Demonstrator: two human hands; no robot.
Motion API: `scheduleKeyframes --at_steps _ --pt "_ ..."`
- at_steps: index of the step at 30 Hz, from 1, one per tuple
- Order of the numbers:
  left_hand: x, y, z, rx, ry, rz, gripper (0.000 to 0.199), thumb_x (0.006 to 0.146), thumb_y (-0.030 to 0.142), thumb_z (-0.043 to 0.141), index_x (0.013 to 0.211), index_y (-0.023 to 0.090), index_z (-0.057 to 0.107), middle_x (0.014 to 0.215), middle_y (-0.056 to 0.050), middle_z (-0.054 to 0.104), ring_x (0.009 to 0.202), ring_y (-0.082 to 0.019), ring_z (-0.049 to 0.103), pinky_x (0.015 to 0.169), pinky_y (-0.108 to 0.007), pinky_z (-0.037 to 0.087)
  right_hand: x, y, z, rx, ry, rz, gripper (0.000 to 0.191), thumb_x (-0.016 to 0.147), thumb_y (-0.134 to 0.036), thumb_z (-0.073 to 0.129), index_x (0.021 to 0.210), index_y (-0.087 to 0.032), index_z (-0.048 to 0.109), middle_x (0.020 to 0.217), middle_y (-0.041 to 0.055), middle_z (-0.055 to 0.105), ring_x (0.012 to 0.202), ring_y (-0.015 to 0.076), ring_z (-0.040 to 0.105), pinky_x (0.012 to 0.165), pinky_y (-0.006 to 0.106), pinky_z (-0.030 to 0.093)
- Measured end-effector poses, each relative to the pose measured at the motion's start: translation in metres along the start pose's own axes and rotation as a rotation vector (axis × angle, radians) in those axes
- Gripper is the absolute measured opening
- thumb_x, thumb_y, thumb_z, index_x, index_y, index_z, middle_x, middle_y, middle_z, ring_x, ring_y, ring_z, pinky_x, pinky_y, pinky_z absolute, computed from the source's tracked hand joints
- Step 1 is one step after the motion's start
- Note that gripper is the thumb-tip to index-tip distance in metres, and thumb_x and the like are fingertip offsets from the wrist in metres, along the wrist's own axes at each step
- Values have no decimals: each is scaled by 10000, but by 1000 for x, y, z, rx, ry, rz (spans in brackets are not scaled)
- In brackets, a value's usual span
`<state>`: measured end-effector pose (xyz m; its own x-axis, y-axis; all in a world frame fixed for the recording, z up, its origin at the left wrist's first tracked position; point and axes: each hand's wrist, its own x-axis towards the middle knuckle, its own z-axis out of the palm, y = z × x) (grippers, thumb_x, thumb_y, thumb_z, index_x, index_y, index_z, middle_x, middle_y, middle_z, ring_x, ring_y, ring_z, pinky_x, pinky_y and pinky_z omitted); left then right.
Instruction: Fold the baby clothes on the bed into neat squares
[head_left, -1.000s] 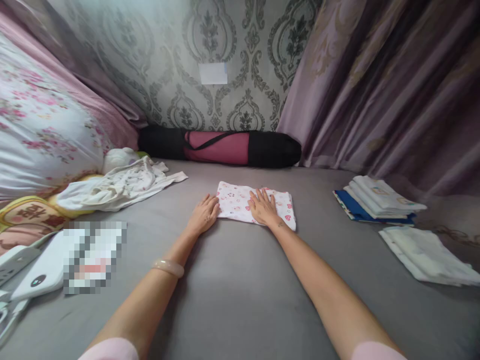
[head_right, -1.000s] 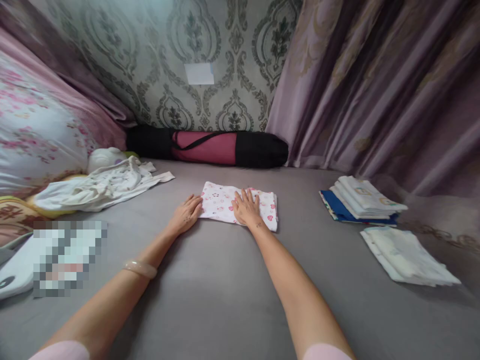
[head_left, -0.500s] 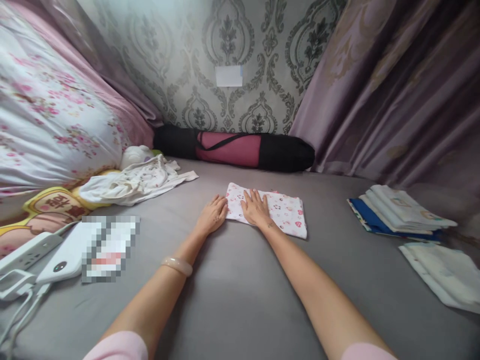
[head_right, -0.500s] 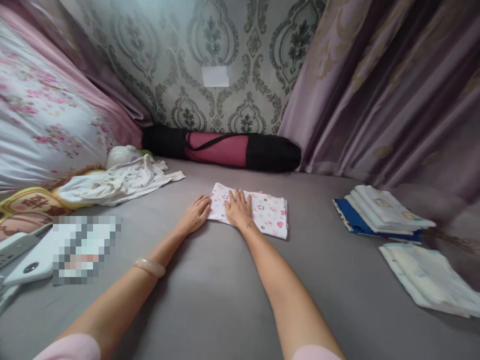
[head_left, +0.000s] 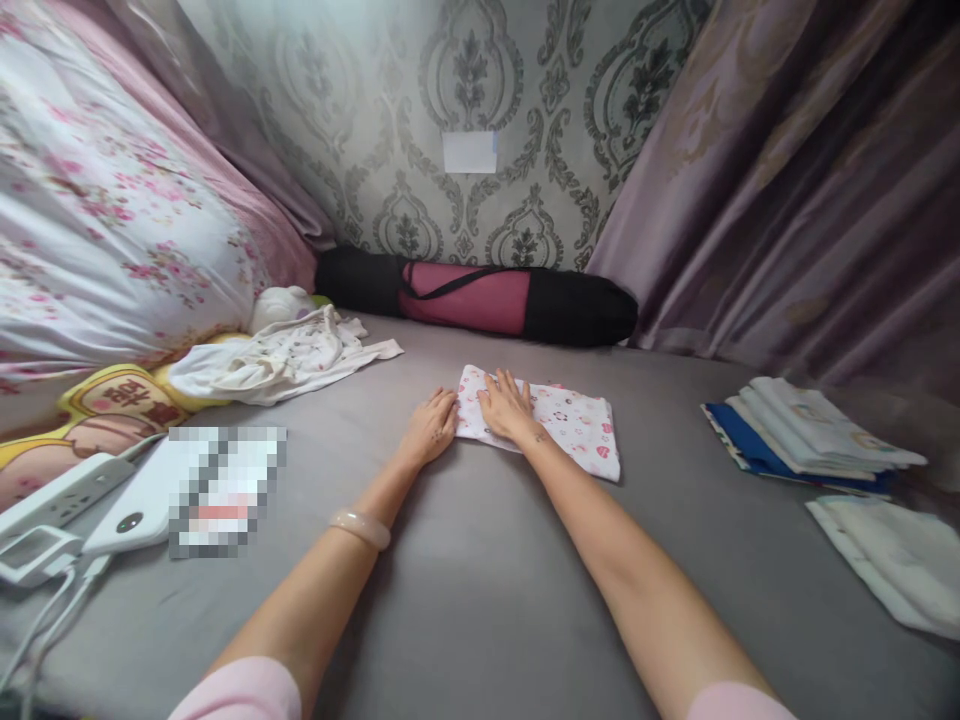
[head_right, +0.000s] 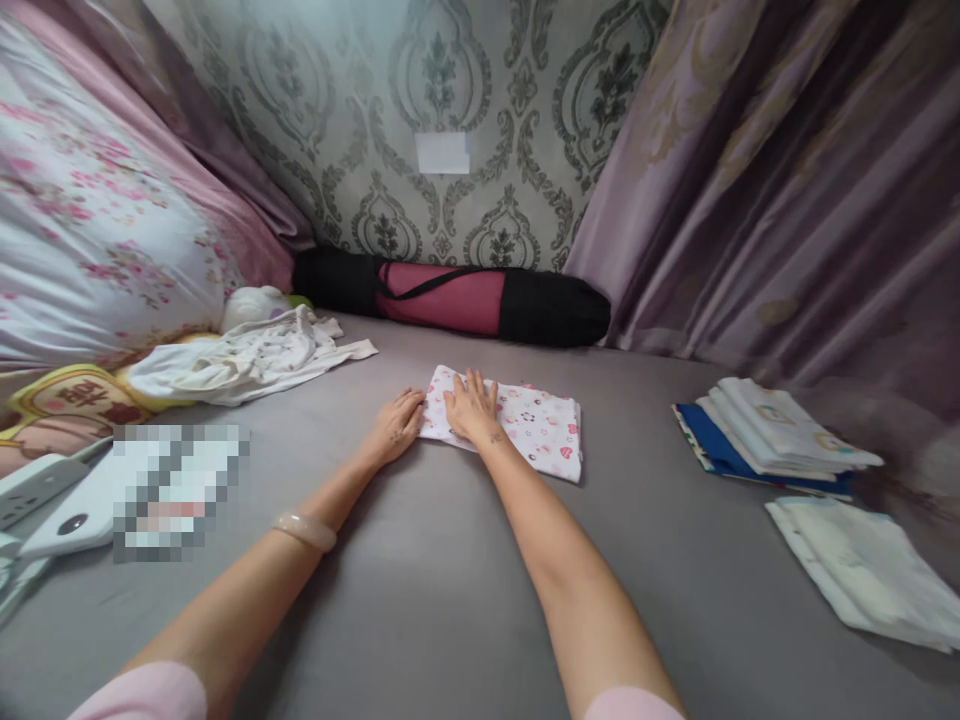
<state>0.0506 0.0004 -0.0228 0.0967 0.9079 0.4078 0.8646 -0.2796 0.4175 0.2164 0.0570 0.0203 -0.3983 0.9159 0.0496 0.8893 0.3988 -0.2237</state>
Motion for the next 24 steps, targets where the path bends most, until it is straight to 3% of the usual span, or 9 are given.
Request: scheduleKeyframes --at_steps 9,18,24 --pt "2 -7 4 -42 108 -44 303 946 215 341 1144 174 566 1212 -123 626 1276 -235 497 1091 -418 393 3 -18 26 -27 93 -36 546 982 -375 227 1475 -172 350 1540 93 313 1422 273 199 1141 499 91" --pt "3 -7 2 -87 145 -143 335 947 250 317 1159 166 563 1195 -129 630 1217 -226 533 1065 -414 407 10 -23 12 -23 -51 -26 567 984 -366 214 1478 -113 331 1559 130 256 1434 296 169 1135 532 99" --pt "4 -3 -2 -131 185 -178 343 942 274 327 1159 174 573 1178 -115 640 1151 -218 571 1043 -402 425 23 -41 8 -13 1 -77 566 985 -338 213 1457 -53 342 1559 132 252 1447 252 136 1156 487 47"
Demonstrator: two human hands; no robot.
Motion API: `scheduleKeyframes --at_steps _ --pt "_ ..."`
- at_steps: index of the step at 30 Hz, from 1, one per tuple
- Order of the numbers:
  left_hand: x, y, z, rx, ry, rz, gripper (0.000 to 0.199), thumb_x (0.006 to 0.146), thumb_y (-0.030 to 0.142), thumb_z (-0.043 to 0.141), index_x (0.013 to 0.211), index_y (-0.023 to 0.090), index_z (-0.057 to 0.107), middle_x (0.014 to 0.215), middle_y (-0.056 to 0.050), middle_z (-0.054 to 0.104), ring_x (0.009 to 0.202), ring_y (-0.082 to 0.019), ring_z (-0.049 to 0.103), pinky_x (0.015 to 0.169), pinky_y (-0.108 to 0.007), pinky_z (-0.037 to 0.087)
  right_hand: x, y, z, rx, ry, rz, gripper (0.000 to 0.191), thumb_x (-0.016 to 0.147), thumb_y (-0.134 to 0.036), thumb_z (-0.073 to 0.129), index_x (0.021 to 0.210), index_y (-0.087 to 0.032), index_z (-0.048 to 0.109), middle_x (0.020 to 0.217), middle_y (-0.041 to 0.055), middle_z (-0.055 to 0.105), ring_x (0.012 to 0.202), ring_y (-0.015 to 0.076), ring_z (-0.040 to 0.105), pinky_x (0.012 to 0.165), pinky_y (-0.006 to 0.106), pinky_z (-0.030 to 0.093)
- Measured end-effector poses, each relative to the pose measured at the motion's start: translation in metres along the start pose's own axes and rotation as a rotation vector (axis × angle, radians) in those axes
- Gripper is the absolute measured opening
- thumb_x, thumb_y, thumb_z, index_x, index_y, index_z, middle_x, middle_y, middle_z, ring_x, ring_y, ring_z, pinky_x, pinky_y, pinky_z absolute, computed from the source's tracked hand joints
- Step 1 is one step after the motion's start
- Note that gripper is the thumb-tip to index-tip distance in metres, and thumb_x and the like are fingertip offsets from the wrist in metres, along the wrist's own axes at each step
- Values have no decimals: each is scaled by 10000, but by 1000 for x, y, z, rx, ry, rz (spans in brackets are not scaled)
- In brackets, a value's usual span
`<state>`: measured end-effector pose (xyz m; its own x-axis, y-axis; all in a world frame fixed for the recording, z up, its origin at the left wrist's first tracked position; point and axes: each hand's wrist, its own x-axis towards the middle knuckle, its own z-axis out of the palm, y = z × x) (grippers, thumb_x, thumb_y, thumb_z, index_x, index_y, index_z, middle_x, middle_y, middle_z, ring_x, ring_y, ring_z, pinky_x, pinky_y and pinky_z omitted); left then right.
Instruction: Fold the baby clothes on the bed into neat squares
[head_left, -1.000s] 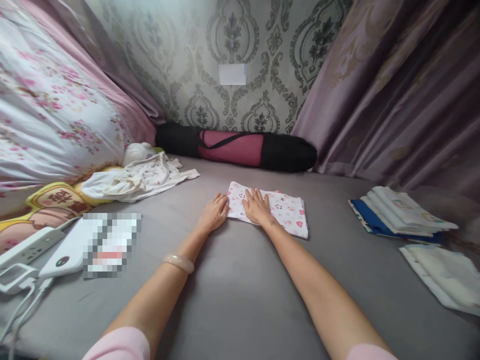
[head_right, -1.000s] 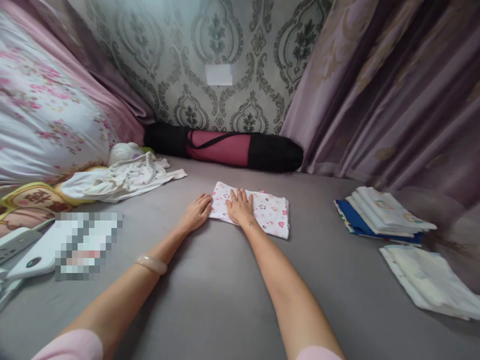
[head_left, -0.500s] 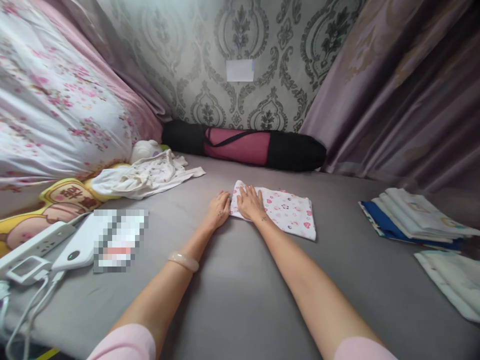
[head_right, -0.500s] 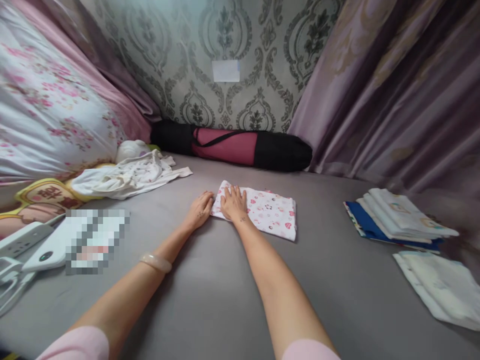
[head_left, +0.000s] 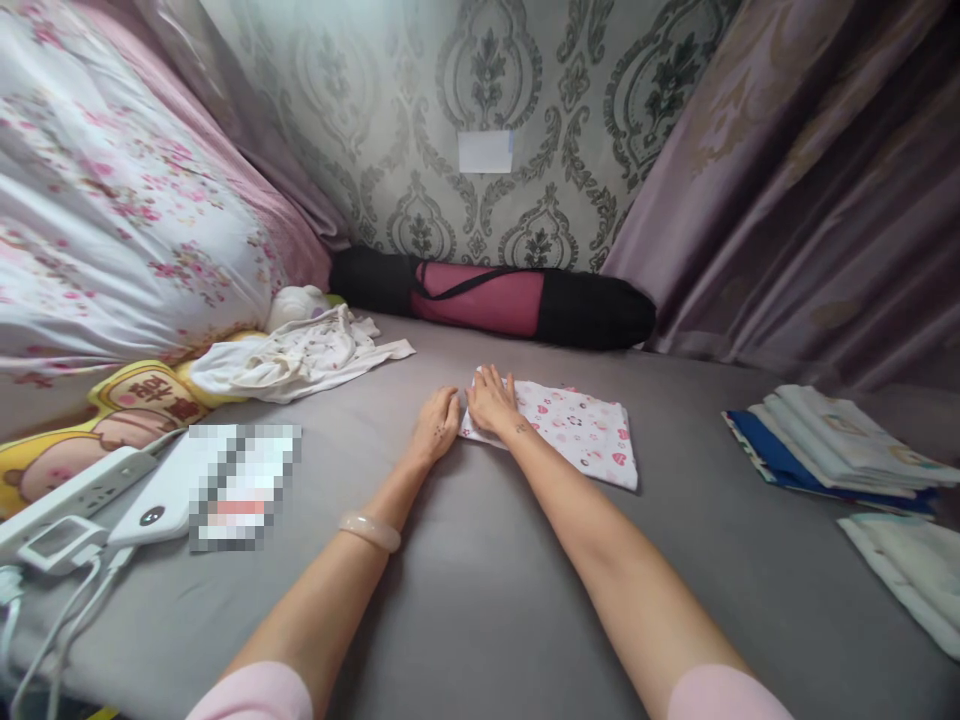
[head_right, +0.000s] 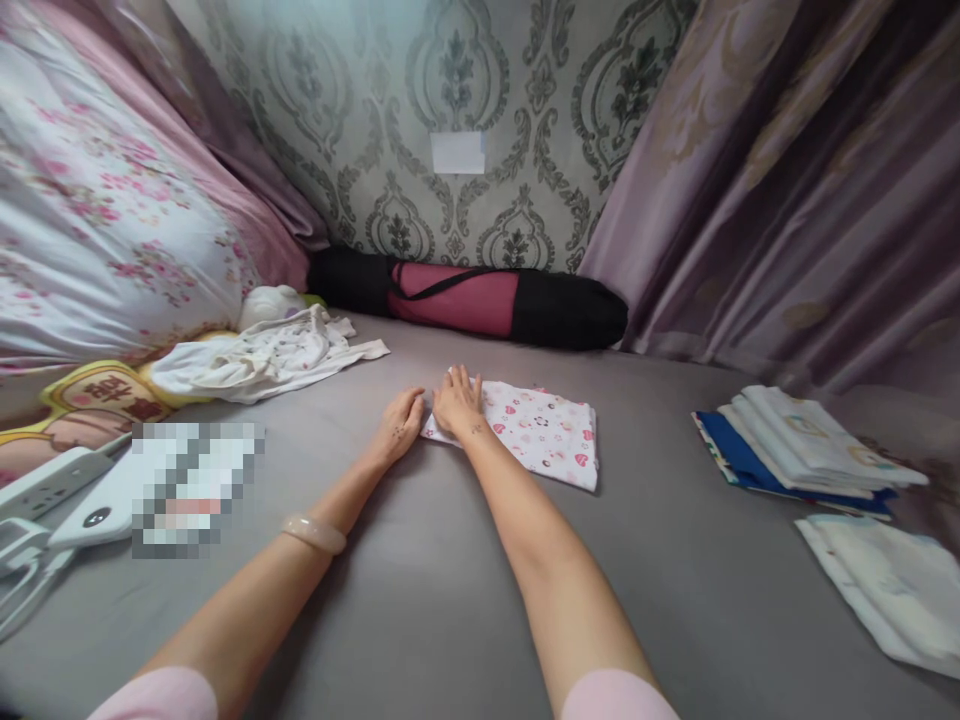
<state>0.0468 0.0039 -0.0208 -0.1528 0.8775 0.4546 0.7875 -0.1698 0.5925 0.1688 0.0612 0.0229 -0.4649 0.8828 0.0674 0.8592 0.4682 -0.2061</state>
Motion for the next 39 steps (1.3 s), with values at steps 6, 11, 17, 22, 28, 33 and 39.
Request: scheduleKeyframes --at_steps 6,11,17,22,28,33,39 --pt "0 2 -4 -32 -3 -48 370 957 291 313 1170 144 576 1196 -129 638 1158 -215 571 1043 -382 425 8 -8 17 -10 -18 58 641 963 -403 250 1481 -26 285 1556 146 249 1436 260 173 1154 451 71" --pt "0 4 -6 -53 -4 -76 380 953 286 318 1167 117 582 1202 -145 638 1159 -222 573 1043 -387 422 9 -4 13 12 -46 39 648 968 -421 234 1481 -29 288 1563 141 234 1440 267 160 1159 449 57" --pt "1 1 -6 -118 15 -125 382 956 290 304 1172 144 583 1222 -126 636 1174 -214 566 1041 -390 426 -12 -9 7 66 -61 -41 625 988 -416 169 1482 -53 292 1579 130 175 1463 233 73 1162 455 14" --pt "3 -3 -5 -151 18 -171 427 965 322 261 1181 150 586 1227 -121 632 1175 -215 563 1056 -389 413 -38 -19 19 56 -19 -110 615 992 -396 141 1486 -62 294 1571 114 216 1464 199 71 1167 429 -43" --pt "0 -1 -4 -21 -133 -39 443 972 352 271 1270 189 556 1307 -84 597 1266 -222 496 1095 -409 361 -53 6 4 72 59 34 617 991 -383 133 1512 -61 211 1591 111 129 1466 204 32 1165 421 -48" --pt "-6 8 -7 213 -333 131 447 950 424 372 1320 233 536 1403 -72 524 1354 -288 389 1128 -499 267 -65 45 -3 88 -79 188 650 986 -424 154 1509 -43 214 1588 133 124 1464 234 56 1167 443 11" --pt "-6 7 -8 273 -370 144 480 952 454 342 1345 241 516 1427 -77 499 1357 -296 379 1119 -503 271 -72 94 -9 -38 105 375 646 980 -385 192 1508 -13 179 1586 153 112 1464 244 30 1162 460 -5"
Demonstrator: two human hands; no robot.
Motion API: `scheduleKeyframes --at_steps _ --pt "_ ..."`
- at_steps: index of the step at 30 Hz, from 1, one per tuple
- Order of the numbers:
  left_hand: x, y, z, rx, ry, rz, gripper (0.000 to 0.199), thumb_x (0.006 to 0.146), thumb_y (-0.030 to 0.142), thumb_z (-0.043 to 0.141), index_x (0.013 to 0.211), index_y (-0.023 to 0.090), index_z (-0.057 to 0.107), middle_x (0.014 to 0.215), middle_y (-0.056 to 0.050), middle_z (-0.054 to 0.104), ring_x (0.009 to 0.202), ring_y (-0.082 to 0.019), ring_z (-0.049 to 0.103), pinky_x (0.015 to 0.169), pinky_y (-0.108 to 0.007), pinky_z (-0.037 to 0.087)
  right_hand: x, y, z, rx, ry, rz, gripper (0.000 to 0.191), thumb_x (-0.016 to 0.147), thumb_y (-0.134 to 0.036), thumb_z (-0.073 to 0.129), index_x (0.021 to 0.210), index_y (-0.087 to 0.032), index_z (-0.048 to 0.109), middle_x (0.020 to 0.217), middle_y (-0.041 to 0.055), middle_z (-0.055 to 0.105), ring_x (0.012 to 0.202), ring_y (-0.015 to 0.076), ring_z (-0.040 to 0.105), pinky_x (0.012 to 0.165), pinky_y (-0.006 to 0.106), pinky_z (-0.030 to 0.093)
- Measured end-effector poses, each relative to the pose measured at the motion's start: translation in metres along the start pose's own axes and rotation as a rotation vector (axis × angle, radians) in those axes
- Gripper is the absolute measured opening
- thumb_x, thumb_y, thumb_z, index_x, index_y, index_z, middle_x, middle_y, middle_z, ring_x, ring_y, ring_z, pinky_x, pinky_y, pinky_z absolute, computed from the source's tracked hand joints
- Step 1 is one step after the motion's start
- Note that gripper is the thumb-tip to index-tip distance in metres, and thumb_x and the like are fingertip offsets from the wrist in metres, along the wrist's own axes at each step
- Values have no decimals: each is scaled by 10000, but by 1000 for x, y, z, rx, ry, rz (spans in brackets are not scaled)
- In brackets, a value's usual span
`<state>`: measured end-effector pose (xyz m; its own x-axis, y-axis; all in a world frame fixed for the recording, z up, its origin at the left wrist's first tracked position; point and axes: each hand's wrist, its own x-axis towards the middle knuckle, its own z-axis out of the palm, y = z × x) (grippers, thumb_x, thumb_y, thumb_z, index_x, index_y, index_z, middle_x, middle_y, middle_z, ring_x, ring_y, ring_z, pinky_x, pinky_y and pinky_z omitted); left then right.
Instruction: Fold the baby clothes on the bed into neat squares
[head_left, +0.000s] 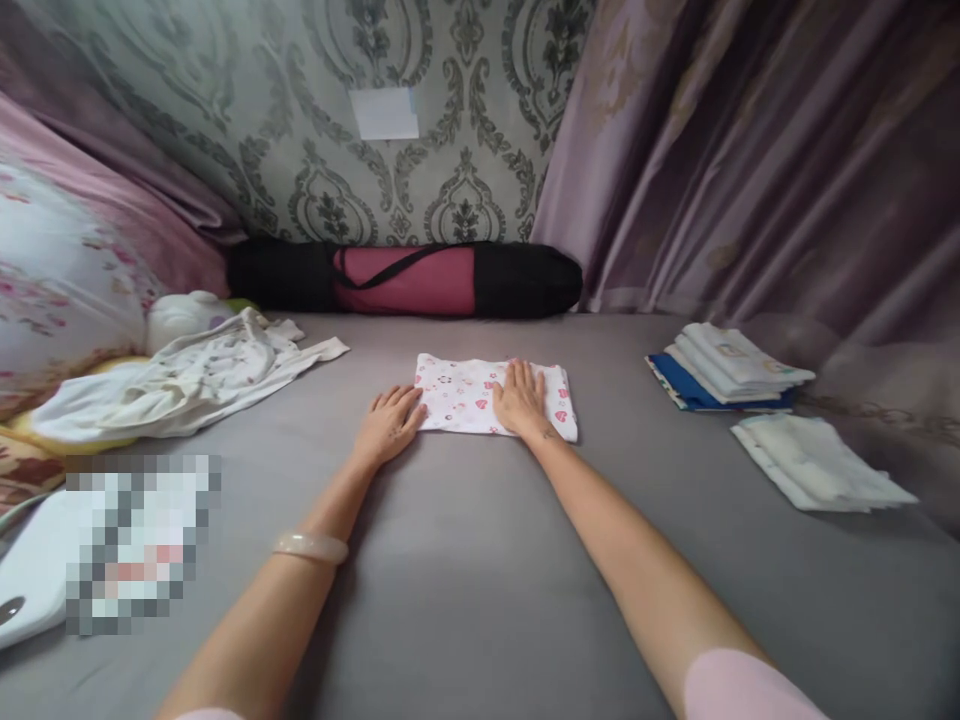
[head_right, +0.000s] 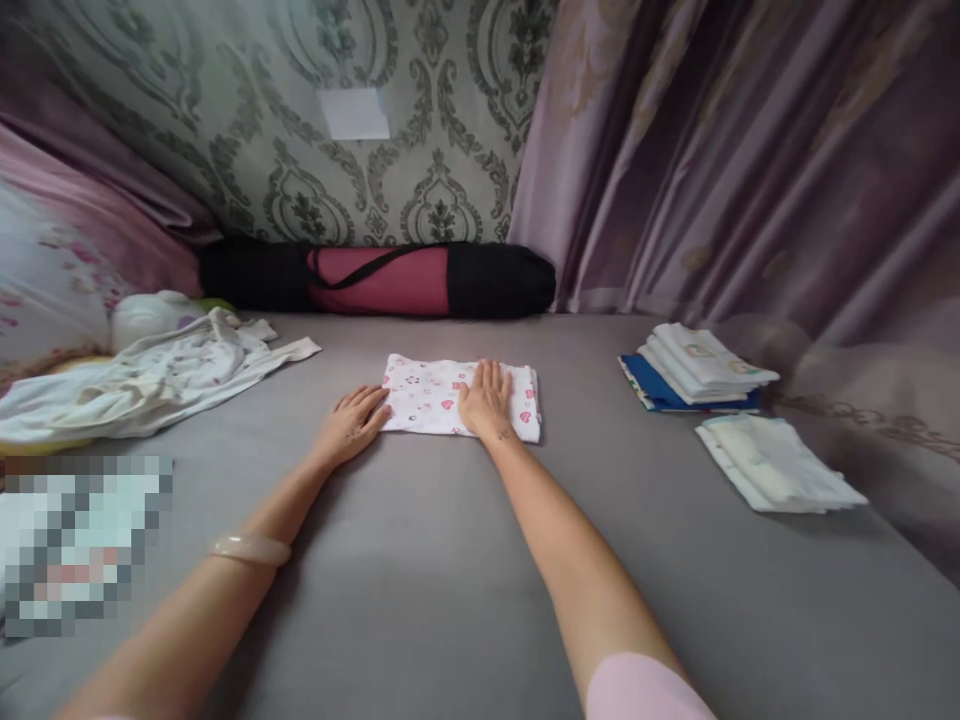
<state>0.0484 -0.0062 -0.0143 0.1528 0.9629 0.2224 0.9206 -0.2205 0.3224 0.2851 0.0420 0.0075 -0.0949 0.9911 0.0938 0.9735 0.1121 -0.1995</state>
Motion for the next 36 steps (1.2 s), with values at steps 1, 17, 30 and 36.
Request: scheduleKeyframes --at_steps 1,17,30,36 --pt "0 0 0 5 0 -2 481 952 458 339 1344 244 517 1426 -74 500 1358 -295 378 1120 -501 270 1 7 0 -4 -26 15 650 978 -387 197 1507 -10 181 1586 149 119 1462 244 48 1163 452 17" --pt "1 0 -1 -1 -7 -8 480 941 464 340 1315 214 507 1404 -108 509 1331 -295 410 1100 -495 303 -8 74 -16 107 53 210 544 983 -317 235 1425 -35 381 1499 181 356 1378 253 320 1104 363 247" --pt "13 24 -4 76 -46 -412 486 817 549 447 850 113 659 1204 -221 549 1180 -356 492 1000 -424 378 -34 91 -52 196 -154 532 465 911 -450 444 1091 -95 684 1118 216 667 1067 312 632 818 355 485" --pt "13 52 -5 28 5 -530 443 830 470 463 968 96 656 1219 -236 547 1184 -381 486 955 -434 390 -40 74 -46 223 17 485 416 920 -360 455 1201 -73 567 1153 231 634 1082 323 617 863 394 485"
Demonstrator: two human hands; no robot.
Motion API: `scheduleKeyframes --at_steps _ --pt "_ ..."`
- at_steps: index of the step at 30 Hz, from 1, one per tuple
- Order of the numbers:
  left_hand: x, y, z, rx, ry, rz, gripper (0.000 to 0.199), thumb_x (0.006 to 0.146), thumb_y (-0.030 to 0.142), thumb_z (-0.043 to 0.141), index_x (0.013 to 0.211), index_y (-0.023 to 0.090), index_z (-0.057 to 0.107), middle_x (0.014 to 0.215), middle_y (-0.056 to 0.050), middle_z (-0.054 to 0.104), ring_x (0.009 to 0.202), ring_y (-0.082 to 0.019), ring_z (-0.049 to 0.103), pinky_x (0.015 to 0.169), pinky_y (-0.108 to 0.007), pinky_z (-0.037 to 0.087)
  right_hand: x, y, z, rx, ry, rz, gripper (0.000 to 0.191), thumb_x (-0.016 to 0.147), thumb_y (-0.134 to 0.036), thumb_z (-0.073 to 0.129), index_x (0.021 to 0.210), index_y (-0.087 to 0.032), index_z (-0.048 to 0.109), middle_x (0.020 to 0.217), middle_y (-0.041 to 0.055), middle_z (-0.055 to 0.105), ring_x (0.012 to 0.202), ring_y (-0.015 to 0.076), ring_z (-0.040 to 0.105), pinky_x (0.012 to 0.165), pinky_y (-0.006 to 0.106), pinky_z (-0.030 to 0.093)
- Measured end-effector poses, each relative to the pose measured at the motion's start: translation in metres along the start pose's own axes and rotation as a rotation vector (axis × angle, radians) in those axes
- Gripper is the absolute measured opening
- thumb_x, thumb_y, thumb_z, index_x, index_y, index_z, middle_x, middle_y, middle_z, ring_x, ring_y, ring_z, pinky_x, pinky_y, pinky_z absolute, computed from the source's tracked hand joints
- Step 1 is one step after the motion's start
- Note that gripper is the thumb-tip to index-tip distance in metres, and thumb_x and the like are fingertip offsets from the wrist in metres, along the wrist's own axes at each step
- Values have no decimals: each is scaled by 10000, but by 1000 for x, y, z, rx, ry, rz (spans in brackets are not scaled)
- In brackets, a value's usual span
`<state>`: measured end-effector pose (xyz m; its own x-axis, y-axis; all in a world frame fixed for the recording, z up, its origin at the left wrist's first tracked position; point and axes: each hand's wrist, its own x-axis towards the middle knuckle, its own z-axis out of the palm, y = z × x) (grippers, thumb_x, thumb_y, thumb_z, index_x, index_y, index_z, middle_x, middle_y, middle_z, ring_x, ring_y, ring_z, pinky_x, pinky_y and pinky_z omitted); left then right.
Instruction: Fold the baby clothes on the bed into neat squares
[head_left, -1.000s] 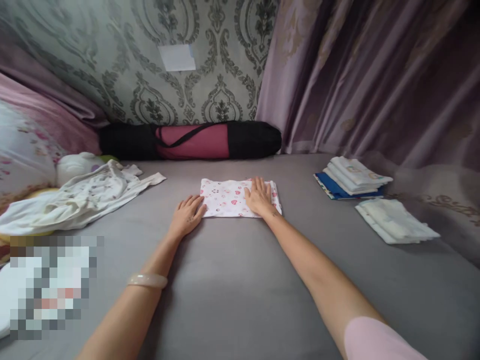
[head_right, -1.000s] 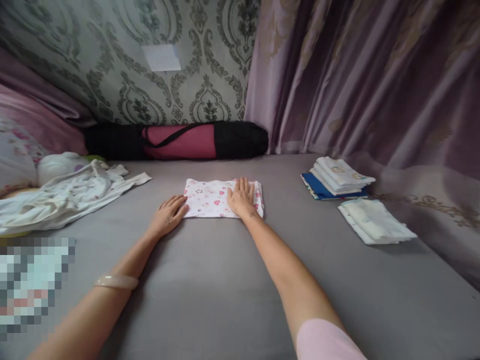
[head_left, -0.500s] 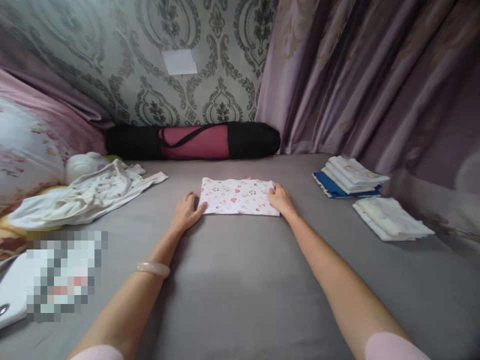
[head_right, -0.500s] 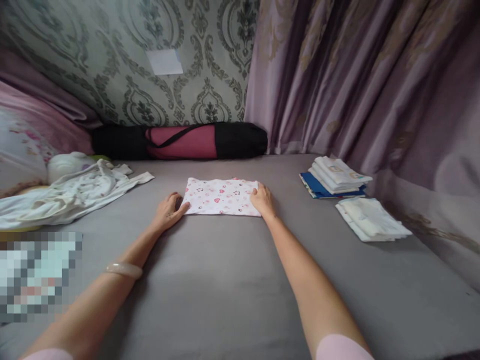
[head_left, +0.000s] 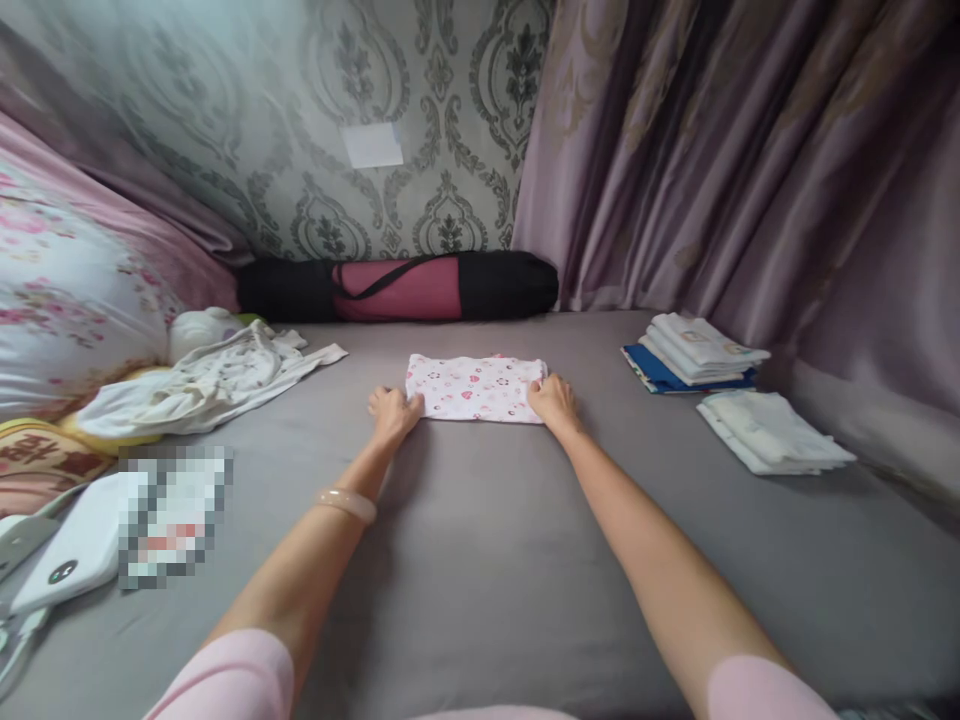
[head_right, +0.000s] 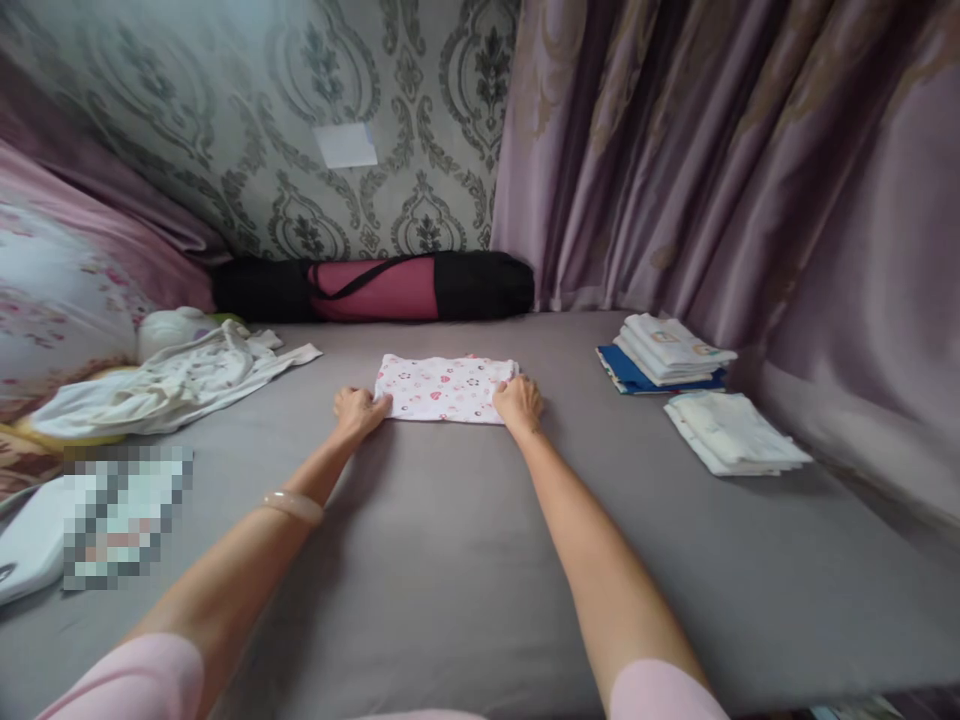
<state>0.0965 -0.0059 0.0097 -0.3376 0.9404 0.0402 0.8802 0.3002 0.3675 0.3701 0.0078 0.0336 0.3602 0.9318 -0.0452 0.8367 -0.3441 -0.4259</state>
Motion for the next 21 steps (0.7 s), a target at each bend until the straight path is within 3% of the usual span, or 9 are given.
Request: scheduleKeyframes --at_steps 4,10,16,19,21 --pt "1 4 -5 -193 -7 -20 325 859 413 479 1015 143 568 1039 -160 636 1032 -296 588 835 -353 441 -2 0 5 103 33 -38 361 945 -275 421 1248 -87 481 1071 196 659 1026 286 647 850 371 489" --pt "-9 2 -20 -398 -5 -124 282 791 411 590 921 175 505 830 -75 636 827 -225 617 707 -297 446 2 22 -5 167 9 -45 312 927 -295 491 1159 -103 571 1132 175 657 1080 255 623 891 307 465" --pt "-69 -12 -37 -516 -213 -106 409 735 483 626 968 175 489 578 26 553 532 -165 556 520 -248 406 -27 75 -11 207 -71 -61 351 891 -350 554 1141 -109 608 906 115 711 915 227 673 763 275 493" --pt "-103 -23 -44 -510 -302 -26 444 754 545 590 994 186 488 583 36 552 522 -167 560 488 -245 397 -52 103 -13 355 -155 -43 417 875 -353 590 1212 -108 565 794 65 703 738 190 678 624 240 493" --pt "-118 -28 -47 -431 -294 37 429 787 553 551 1014 194 492 613 25 571 563 -182 580 518 -265 426 -67 113 -18 465 -197 -19 481 862 -330 623 1273 -105 516 755 40 694 623 157 654 533 214 473"
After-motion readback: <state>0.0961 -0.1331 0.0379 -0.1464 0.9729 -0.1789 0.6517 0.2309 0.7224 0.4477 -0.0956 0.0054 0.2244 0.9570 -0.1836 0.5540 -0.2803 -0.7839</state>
